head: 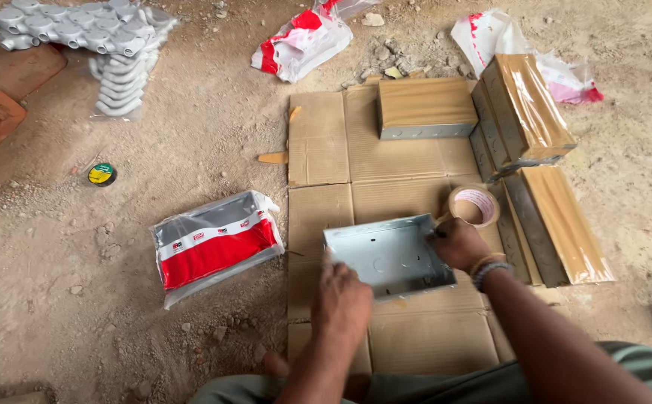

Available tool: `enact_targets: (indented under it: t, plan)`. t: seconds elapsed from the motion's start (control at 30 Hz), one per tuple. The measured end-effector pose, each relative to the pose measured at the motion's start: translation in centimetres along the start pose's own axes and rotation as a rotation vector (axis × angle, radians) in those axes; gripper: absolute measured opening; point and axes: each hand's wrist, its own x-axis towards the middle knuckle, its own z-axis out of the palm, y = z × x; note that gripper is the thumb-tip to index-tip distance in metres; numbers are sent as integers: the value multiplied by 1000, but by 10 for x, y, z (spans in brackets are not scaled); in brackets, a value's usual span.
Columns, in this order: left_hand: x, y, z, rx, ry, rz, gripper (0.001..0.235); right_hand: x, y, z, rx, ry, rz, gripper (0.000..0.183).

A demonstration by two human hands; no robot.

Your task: The person wraps brown adhesive tape around metal electrical junction boxes, smoothing the tape over the openings and sides by hand.

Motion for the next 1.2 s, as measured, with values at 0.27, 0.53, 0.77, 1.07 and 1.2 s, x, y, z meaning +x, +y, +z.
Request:
enact_targets:
  t: [0.27, 0.53, 0.77, 1.07, 1.2]
  plan:
    - [0, -12, -29, -472, 107, -182, 51, -74, -20, -112, 471, -333, 407, 25]
    - [33, -39, 17, -955, 457, -610, 66, -61, -24, -108, 548, -383, 428, 24]
    - [44, -41, 35, -1109, 271, -557, 33, -65, -32, -68, 644, -366, 136, 29]
    - [48, -45, 32, -1252, 359, -619, 41, -56, -25, -82, 239, 30, 73, 23]
    - [42, -41, 17, -1208, 172, -718, 32, -46, -17, -85, -4, 242, 139, 43]
